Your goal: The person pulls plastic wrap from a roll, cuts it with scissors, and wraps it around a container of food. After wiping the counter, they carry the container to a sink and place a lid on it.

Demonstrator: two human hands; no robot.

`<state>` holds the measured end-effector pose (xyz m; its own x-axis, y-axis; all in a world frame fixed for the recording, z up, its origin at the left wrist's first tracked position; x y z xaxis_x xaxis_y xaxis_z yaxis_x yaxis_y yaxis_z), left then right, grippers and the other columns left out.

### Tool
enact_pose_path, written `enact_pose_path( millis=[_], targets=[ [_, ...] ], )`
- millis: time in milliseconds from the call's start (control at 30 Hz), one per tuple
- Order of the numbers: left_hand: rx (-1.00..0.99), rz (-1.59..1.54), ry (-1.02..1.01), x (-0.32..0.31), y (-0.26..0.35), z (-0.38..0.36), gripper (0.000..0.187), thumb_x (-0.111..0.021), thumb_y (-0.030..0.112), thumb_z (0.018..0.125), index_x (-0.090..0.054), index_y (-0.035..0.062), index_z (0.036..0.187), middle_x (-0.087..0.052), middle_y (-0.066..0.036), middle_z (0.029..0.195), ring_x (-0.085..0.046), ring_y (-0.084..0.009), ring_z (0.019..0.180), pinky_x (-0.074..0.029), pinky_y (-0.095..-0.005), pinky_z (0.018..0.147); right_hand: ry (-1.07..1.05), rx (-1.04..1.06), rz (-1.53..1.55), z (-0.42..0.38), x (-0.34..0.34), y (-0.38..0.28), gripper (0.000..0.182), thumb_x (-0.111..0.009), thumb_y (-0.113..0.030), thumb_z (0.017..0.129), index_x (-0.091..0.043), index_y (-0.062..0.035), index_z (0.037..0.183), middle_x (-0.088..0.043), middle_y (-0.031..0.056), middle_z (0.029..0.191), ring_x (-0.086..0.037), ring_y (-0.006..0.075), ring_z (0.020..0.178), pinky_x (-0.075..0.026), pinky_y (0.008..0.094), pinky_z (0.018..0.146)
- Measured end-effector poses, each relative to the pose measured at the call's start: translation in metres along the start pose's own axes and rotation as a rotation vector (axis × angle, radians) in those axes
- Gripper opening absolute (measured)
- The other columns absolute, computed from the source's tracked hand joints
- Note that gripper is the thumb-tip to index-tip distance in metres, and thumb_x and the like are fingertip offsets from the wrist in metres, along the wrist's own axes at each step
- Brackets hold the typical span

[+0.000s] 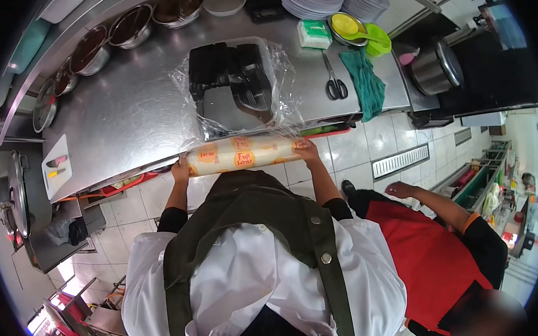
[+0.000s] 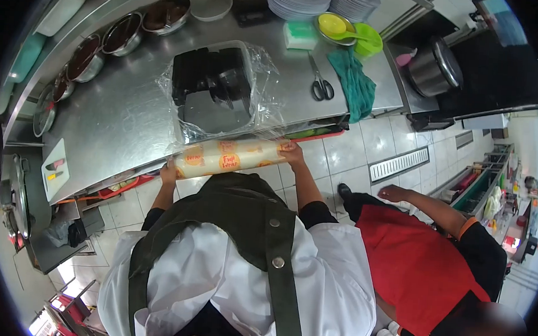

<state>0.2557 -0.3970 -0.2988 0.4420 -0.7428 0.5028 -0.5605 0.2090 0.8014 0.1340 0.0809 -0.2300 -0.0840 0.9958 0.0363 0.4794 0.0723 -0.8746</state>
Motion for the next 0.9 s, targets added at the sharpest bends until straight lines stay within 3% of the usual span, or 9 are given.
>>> enact_pose_path(
  millis=[133,167,267,367,500,567,600,733,900],
  targets=[
    [0.308,-0.16,-0.086,0.01,0.021,-0.019,0.053,-0.055,0.044,0.081,-0.059,-0.0083,0.081,-0.06,-0.013,0.062,-0.058,-0.0201,0.053,-0.047,-0.0314,0.053,0.03,0.032,-0.065,0.003,-0.005,-0.009,0.04,-0.072,0.003,0.059,-0.043,-0.0089,0.083,-0.054,0.005,0.082,-0.054,0.0152,0.078,-0.046,0.0273,0.07],
    [-0.27,-0.117,0.196,0.0,0.009,-0.014,0.049,-0.057,0.046,0.08,-0.056,-0.0021,0.071,-0.055,-0.009,0.053,-0.053,-0.0164,0.042,-0.045,-0.0294,0.043,0.052,-0.02,-0.033,0.002,-0.006,-0.011,0.042,-0.072,0.003,0.059,-0.041,-0.009,0.086,-0.054,0.0063,0.083,-0.054,0.0161,0.08,-0.046,0.0283,0.071],
    [0.303,-0.206,-0.162,0.015,0.015,-0.016,0.045,-0.058,0.046,0.079,-0.055,0.0033,0.068,-0.05,-0.006,0.051,-0.049,-0.0128,0.038,-0.042,-0.0274,0.038,0.076,-0.012,-0.014,0.006,-0.007,0.019,0.054,-0.072,0.003,0.058,-0.036,-0.0075,0.097,-0.053,0.0096,0.086,-0.055,0.0179,0.082,-0.047,0.0295,0.066],
    [0.23,-0.293,-0.313,0.018,0.019,-0.013,0.049,-0.061,0.042,0.079,-0.055,-0.0032,0.097,-0.056,-0.006,0.066,-0.052,-0.0119,0.049,-0.044,-0.0258,0.044,0.125,-0.067,-0.215,0.018,0.012,0.023,0.052,-0.072,0.0,0.058,-0.039,-0.0052,0.099,-0.054,0.0078,0.086,-0.055,0.0146,0.073,-0.047,0.0293,0.062],
    [-0.006,-0.361,-0.279,0.012,-0.009,-0.008,0.054,-0.061,0.038,0.08,-0.051,-0.0066,0.109,-0.06,-0.009,0.087,-0.057,-0.0122,0.068,-0.047,-0.0246,0.056,0.508,0.466,-0.447,0.03,0.047,-0.041,0.029,-0.067,-0.002,0.063,-0.049,-0.0045,0.084,-0.055,0.0073,0.083,-0.055,0.0175,0.074,-0.045,0.0342,0.065],
    [0.165,-0.257,-0.344,0.021,-0.003,-0.013,0.052,-0.061,0.036,0.081,-0.052,-0.0062,0.109,-0.06,-0.009,0.089,-0.058,-0.0127,0.071,-0.048,-0.0257,0.06,0.664,1.005,-0.695,0.028,0.053,-0.127,0.015,-0.063,-0.003,0.067,-0.054,-0.0038,0.078,-0.054,0.0115,0.078,-0.053,0.0255,0.069,-0.043,0.0362,0.062],
    [0.256,-0.198,-0.38,0.029,0.009,-0.02,0.051,-0.061,0.036,0.081,-0.052,-0.006,0.109,-0.06,-0.009,0.09,-0.058,-0.013,0.072,-0.048,-0.0262,0.061,0.653,1.053,-0.703,0.027,0.049,-0.164,0.019,-0.065,-0.005,0.066,-0.055,-0.0006,0.081,-0.054,0.0153,0.079,-0.054,0.031,0.076,-0.043,0.0367,0.067],
    [0.273,-0.287,-0.43,0.029,0.043,-0.029,0.046,-0.062,0.035,0.08,-0.056,-0.0036,0.104,-0.061,-0.009,0.09,-0.06,-0.0141,0.073,-0.049,-0.0268,0.062,0.564,0.817,-0.982,0.085,0.07,-0.213,0.029,-0.069,-0.012,0.061,-0.056,0.0036,0.082,-0.058,0.0211,0.084,-0.055,0.0366,0.083,-0.044,0.0392,0.077],
    [0.237,-0.344,-0.442,0.025,0.037,-0.02,0.042,-0.064,0.034,0.079,-0.058,-0.0019,0.1,-0.062,-0.009,0.09,-0.061,-0.0143,0.072,-0.05,-0.0275,0.061,0.362,0.334,-1.306,0.118,0.086,-0.225,0.041,-0.075,-0.018,0.052,-0.059,0.0035,0.083,-0.06,0.0223,0.087,-0.058,0.0364,0.082,-0.048,0.0379,0.072]
  ],
)
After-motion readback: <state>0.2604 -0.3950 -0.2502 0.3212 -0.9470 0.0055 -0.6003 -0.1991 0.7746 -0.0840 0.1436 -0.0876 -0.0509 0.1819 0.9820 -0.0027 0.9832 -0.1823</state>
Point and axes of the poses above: each hand's wrist, its own z-axis towards the middle knuckle, its own x-axis out of the back of the hand, y = z × x, the point moved 1 cm from there along z, towards the middle knuckle
